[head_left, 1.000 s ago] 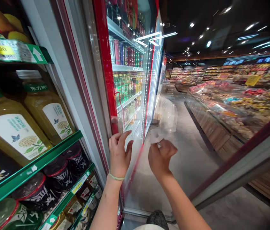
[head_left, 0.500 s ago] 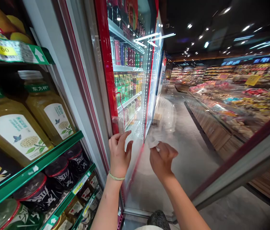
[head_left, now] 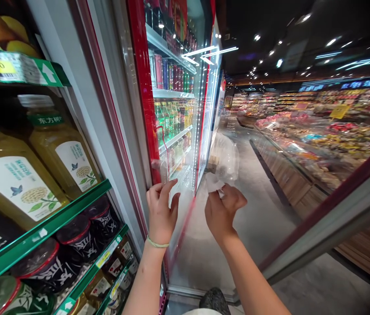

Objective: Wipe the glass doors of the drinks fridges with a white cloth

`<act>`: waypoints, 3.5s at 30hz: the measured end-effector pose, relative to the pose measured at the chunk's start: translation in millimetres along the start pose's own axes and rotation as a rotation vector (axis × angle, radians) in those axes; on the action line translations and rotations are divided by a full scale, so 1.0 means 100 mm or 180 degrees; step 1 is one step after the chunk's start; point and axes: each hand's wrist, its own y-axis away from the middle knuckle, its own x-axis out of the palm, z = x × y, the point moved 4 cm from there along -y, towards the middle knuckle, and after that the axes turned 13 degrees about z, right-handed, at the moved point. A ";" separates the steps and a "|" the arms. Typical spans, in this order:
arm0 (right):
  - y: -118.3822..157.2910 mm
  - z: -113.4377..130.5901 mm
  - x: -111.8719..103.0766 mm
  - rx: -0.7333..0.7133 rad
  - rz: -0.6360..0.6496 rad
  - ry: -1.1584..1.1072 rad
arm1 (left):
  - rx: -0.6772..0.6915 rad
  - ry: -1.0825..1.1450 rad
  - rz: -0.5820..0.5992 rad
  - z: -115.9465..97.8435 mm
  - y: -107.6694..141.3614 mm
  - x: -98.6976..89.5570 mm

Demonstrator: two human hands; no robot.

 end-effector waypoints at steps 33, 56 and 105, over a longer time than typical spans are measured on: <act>-0.13 0.45 0.10 -0.0197 0.0107 -0.0030 | -0.0326 0.0293 -0.0578 0.23 0.20 -0.30; -0.23 0.52 0.17 -0.0225 0.0243 -0.0072 | -0.0475 0.0353 -0.0460 0.43 0.23 -0.30; 0.22 0.91 0.39 -0.0729 0.0654 -0.0208 | -0.0767 0.0682 -0.0478 0.50 0.38 -0.28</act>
